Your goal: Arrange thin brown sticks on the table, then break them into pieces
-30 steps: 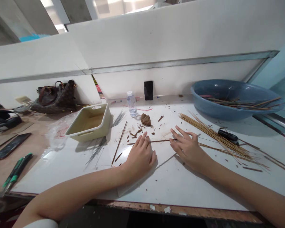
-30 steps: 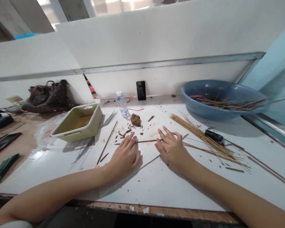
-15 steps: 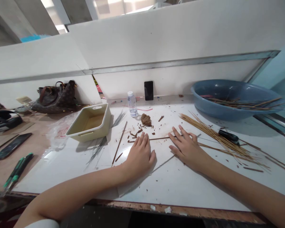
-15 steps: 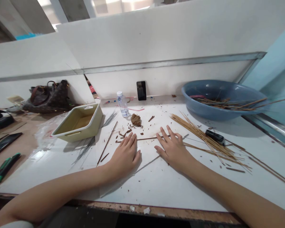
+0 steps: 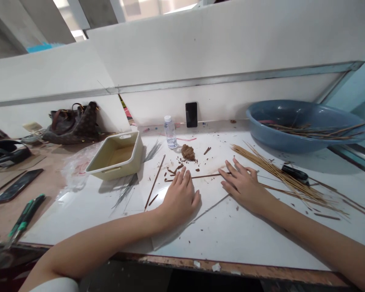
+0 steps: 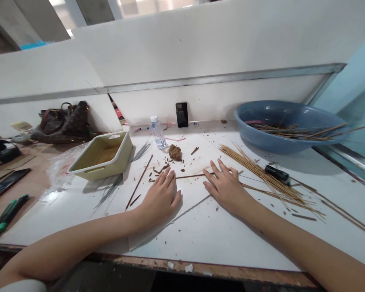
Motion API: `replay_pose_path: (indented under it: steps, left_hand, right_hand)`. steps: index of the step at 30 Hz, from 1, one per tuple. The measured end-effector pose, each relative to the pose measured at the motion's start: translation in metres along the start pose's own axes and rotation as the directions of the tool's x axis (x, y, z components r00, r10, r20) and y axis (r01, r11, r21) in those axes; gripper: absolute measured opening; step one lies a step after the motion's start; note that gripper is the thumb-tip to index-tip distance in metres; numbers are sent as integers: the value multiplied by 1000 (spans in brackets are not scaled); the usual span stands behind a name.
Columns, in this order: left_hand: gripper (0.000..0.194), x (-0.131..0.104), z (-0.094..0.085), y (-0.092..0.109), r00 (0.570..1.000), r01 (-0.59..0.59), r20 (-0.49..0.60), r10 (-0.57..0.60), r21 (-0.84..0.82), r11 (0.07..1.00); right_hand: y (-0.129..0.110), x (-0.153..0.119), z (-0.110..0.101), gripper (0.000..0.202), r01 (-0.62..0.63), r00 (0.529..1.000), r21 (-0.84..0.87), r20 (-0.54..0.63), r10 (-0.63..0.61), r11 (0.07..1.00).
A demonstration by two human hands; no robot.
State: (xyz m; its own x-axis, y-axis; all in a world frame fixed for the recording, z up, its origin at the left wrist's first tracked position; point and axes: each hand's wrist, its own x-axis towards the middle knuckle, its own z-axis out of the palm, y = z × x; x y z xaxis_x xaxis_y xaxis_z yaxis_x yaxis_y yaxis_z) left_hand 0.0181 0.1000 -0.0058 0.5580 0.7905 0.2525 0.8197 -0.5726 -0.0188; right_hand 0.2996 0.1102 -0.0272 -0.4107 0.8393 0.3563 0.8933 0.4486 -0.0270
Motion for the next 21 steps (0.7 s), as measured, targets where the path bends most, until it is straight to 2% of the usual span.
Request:
replay_pose_path:
  steps: [4, 6, 11, 18, 21]
  left_hand:
    - [57, -1, -2, 1, 997, -70, -10, 71, 4, 998]
    - [57, -1, -1, 1, 998, -62, -11, 62, 5, 998]
    - [64, 0, 3, -2, 999, 36, 5, -36, -3, 999]
    - [53, -2, -3, 2, 995, -81, -51, 82, 21, 997]
    - [55, -2, -1, 1, 999, -30, -29, 29, -20, 999]
  right_hand:
    - [5, -1, -4, 43, 75, 997, 64, -38, -72, 995]
    - [6, -1, -2, 42, 80, 996, 55, -41, -78, 995]
    - [6, 1, 8, 53, -13, 1000, -6, -1, 13, 1000]
    - [1, 1, -9, 42, 101, 988, 74, -128, -91, 992]
    - [4, 0, -1, 43, 74, 991, 1, -111, -73, 997]
